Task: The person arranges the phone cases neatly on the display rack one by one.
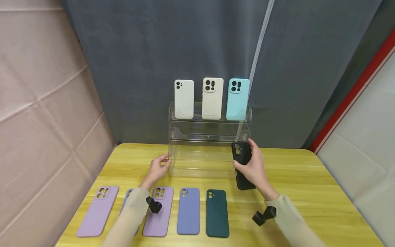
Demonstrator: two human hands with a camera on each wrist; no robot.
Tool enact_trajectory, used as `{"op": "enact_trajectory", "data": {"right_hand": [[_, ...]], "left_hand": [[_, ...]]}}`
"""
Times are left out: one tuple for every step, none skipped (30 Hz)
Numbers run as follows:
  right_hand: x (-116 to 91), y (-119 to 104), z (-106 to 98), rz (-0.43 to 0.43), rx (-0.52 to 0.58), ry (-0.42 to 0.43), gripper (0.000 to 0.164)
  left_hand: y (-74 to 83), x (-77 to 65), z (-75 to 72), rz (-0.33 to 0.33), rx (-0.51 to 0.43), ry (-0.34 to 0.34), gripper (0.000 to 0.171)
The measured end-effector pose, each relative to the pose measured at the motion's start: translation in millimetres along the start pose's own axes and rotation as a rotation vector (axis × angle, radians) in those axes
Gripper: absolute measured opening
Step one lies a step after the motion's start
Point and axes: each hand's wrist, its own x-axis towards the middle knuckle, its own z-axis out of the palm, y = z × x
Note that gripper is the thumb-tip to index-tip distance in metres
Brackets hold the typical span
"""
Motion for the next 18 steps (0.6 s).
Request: {"op": "enact_trajectory", "data": {"right_hand": [[6.3,-4.4,0.5,0.001,0.007,0.004,0.087],[12.6,-8.9,1.2,-0.005,0.015,0.011,0.088],[18.7,-12.9,2.3,-0.008,0.022,0.018,0.088],[24.5,-17.5,3.3,-0.012,0.029,0.021,0.089],[30.3,-21.7,4.4,-0.019,0.034,0.026,0.089],[35.8,-26.1,5.7,-0.023,0.041,0.033,0.089],[41.0,-30.4,6.9,-0.027,0.046,0.038,0.089],[46.0,-34.2,8.3,-0.032,0.051,0.044,0.089],[51.0,-37.9,9.6,-0.037,0.055,0.054,0.088],[56.0,-41.5,10.9,-0.045,0.058,0.065,0.087],[60.8,-44.5,12.2,-0.051,0.061,0.078,0.087],[65.5,-47.5,13.8,-0.059,0.064,0.092,0.087],[70.1,-50.4,15.3,-0.067,0.069,0.108,0.086],[74.7,-52.6,17.0,-0.075,0.073,0.124,0.086],[79.2,-54.8,18.7,-0.085,0.082,0.14,0.086],[83.4,-56.8,20.5,-0.093,0.09,0.154,0.086],[87.3,-58.5,22.6,-0.1,0.098,0.168,0.086],[90.8,-60.2,25.0,-0.103,0.106,0.18,0.086]], "left_hand": [[-0.4,-0.1,-0.2,-0.003,0.001,-0.003,0.032],[-0.8,-0.1,-0.4,-0.008,-0.001,-0.005,0.032],[-1.3,0.0,-0.6,-0.01,0.0,-0.005,0.032],[-1.8,0.1,-0.8,-0.011,-0.001,-0.007,0.032],[-2.1,0.1,-0.9,-0.007,0.001,-0.006,0.032],[-2.4,0.1,-0.9,-0.006,0.0,-0.003,0.032],[-2.8,0.1,-1.0,-0.004,0.0,0.0,0.032],[-3.0,0.2,-1.0,-0.001,0.001,0.003,0.032],[-3.3,0.1,-0.9,0.002,0.004,0.005,0.032],[-3.4,0.2,-0.8,0.003,0.006,0.005,0.032],[-3.7,0.3,-0.6,-0.001,0.002,0.007,0.032],[-4.0,0.4,-0.4,-0.005,-0.001,0.007,0.032],[-4.0,0.4,-0.2,-0.006,0.0,0.005,0.033],[-4.0,0.4,0.0,-0.005,0.001,0.003,0.033],[-3.8,0.5,0.2,-0.005,0.001,0.002,0.033],[-3.5,0.5,0.4,-0.004,0.001,0.001,0.034],[-3.5,0.5,0.5,-0.002,-0.001,0.001,0.034],[-3.2,0.4,0.6,0.002,0.001,0.001,0.034]]}}
